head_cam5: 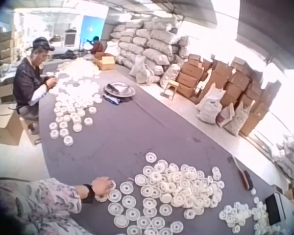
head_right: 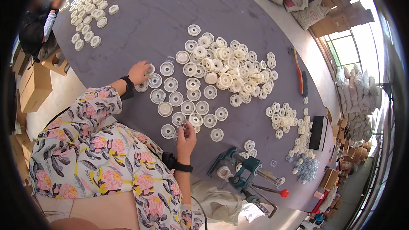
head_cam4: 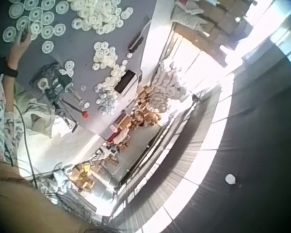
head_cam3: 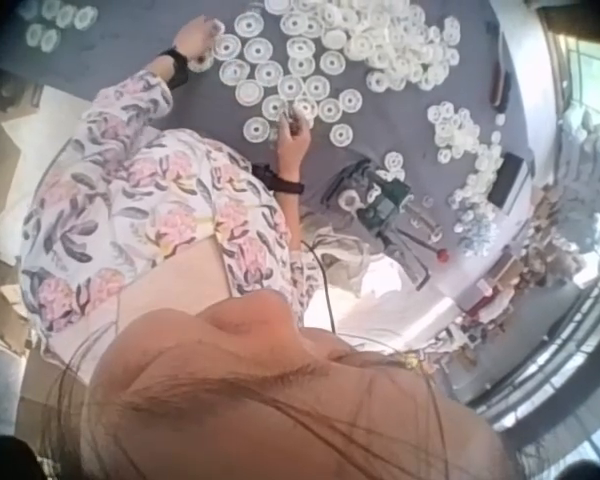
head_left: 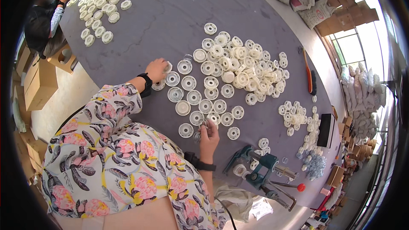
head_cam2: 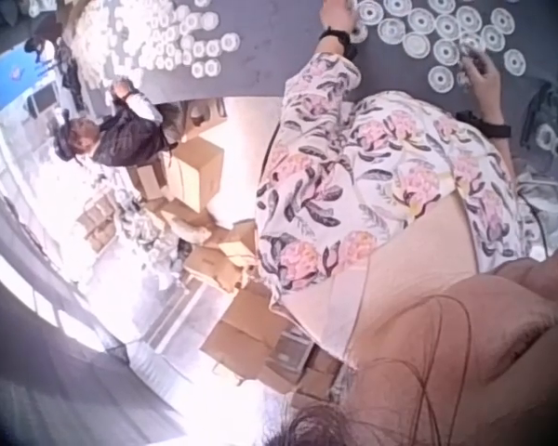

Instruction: The person uses a manual press to assemble a white plastic component, then gathers a pile of plastic caps and metal springs to begin inserting the springs into the caps by hand.

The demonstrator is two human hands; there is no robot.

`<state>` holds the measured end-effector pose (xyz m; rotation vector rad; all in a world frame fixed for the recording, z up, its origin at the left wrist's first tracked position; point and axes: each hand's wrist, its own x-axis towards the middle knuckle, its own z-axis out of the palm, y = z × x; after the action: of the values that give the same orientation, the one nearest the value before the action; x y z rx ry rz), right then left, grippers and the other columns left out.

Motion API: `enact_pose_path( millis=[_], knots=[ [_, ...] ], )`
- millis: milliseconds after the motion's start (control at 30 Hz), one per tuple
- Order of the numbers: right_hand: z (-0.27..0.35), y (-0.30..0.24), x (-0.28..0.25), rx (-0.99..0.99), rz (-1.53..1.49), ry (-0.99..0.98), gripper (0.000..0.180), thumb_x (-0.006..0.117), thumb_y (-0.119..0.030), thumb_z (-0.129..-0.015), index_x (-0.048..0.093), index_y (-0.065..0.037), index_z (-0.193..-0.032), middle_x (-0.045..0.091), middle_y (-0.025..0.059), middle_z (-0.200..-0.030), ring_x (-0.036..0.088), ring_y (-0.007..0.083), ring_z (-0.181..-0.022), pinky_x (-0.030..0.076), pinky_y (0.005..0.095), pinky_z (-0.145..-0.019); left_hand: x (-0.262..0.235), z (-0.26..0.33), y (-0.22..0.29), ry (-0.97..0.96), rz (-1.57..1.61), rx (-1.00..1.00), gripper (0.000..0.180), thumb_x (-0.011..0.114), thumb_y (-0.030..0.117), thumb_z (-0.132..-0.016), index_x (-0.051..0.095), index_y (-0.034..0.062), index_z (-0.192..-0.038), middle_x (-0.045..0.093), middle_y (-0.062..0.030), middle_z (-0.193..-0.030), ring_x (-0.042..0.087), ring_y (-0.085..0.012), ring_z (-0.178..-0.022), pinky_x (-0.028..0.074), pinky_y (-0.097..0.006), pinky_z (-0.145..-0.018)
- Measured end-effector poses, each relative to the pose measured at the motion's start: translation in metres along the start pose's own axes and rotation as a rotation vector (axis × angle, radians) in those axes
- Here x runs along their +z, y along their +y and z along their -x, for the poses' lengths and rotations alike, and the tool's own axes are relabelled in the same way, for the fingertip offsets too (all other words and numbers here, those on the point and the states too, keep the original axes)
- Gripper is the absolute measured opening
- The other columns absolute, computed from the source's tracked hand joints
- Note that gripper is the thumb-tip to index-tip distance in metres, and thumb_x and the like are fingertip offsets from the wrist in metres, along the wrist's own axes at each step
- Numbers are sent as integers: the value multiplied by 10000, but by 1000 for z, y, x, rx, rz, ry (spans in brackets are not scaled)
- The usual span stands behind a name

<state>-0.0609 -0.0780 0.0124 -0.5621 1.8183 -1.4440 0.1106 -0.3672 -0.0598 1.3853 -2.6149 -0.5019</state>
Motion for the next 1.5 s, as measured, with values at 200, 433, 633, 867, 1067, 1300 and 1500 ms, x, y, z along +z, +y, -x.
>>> enact_pose_path(
  millis=[200, 433, 633, 867, 1067, 1300, 1500],
  knots=[
    [-1, 6, 8, 36, -197, -31, 309, 566, -67, -862, 541, 21, -1158, 615, 76, -950, 587, 94, -736, 479, 215, -653, -18, 7, 9, 11, -44, -22, 477, 682, 155, -648, 533, 97, -1098, 487, -128, -1180, 470, -318, -1096, 391, -436, -886],
    [6, 10, 6, 123, -213, -82, 297, 533, -47, -880, 518, 41, -1163, 597, 105, -1010, 588, 146, -890, 521, 267, -688, 3, -34, 38, 1, 222, 201, 672, 646, 106, -674, 407, 132, -1301, 327, -198, -1382, 318, -366, -1281, 267, -429, -1063],
    [9, 7, 1, 148, -267, -5, 302, 514, -48, -886, 509, 43, -1174, 598, 111, -983, 583, 156, -867, 521, 281, -693, -2, -53, 46, -67, 176, 135, 404, 640, 129, -688, 539, 106, -1079, 539, -105, -1058, 496, -297, -1043, 386, -424, -889],
    [2, 12, 4, 199, -259, -7, 324, 509, -66, -883, 504, 26, -1194, 613, 134, -1001, 610, 165, -748, 498, 273, -667, 14, -26, 45, 68, -140, 450, 128, 616, 107, -702, 537, 106, -802, 523, -50, -828, 510, -248, -834, 379, -373, -761],
    [-8, 18, 10, 232, -353, -81, 355, 483, -111, -898, 475, 23, -1227, 604, 154, -1060, 621, 181, -736, 505, 279, -666, -15, 55, 116, -401, 912, 405, 425, 695, 201, -738, 550, 80, -1119, 560, -74, -977, 545, -217, -899, 448, -360, -754],
    [-5, 3, 16, 225, -559, -90, 489, 483, -114, -888, 335, -13, -1343, 546, 187, -1171, 632, 222, -794, 526, 297, -649, -6, 57, 123, -564, 928, 130, 440, 651, 168, -762, 522, 76, -1173, 593, -80, -976, 586, -178, -729, 479, -307, -698],
    [-5, 32, -2, 550, -862, 52, 401, 487, -238, -890, 442, -43, -1237, 576, 182, -1090, 613, 247, -848, 522, 364, -697, 6, 14, 90, -106, 333, 227, 448, 651, 169, -680, 515, 69, -1095, 534, -117, -1028, 566, -289, -885, 468, -384, -764]
  ],
)
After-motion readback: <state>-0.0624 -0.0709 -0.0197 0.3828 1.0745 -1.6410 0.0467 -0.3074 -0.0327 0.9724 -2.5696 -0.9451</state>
